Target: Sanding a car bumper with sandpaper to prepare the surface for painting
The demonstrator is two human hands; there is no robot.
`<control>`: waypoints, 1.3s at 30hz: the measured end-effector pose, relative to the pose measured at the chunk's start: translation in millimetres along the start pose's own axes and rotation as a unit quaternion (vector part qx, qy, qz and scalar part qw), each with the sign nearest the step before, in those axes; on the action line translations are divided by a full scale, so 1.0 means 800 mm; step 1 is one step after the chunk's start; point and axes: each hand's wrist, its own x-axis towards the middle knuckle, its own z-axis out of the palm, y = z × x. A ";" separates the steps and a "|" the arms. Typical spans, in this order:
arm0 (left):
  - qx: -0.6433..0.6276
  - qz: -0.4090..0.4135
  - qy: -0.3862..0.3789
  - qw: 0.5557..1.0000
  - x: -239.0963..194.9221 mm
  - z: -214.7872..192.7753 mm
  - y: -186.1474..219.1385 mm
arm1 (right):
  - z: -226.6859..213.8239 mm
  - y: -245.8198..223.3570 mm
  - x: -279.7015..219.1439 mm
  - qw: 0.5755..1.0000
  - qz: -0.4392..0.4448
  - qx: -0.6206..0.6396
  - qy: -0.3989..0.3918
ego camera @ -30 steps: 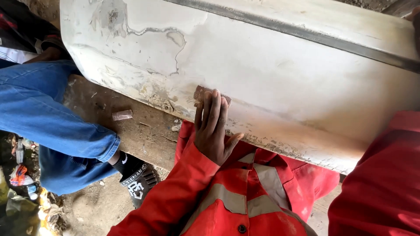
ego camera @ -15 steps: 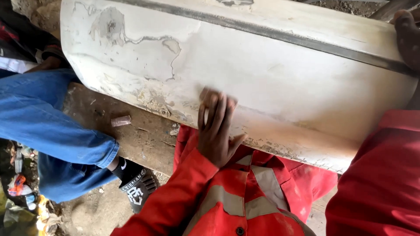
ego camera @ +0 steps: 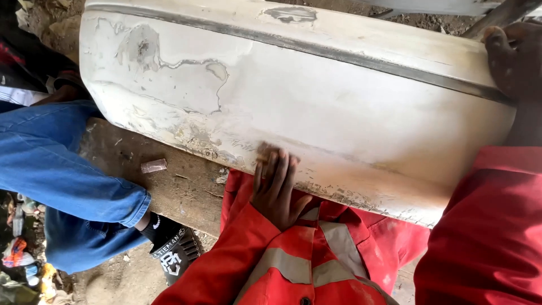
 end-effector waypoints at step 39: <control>-0.038 0.025 -0.008 0.999 0.079 -0.039 0.051 | -0.064 -0.107 0.002 0.986 0.096 -0.129 -0.047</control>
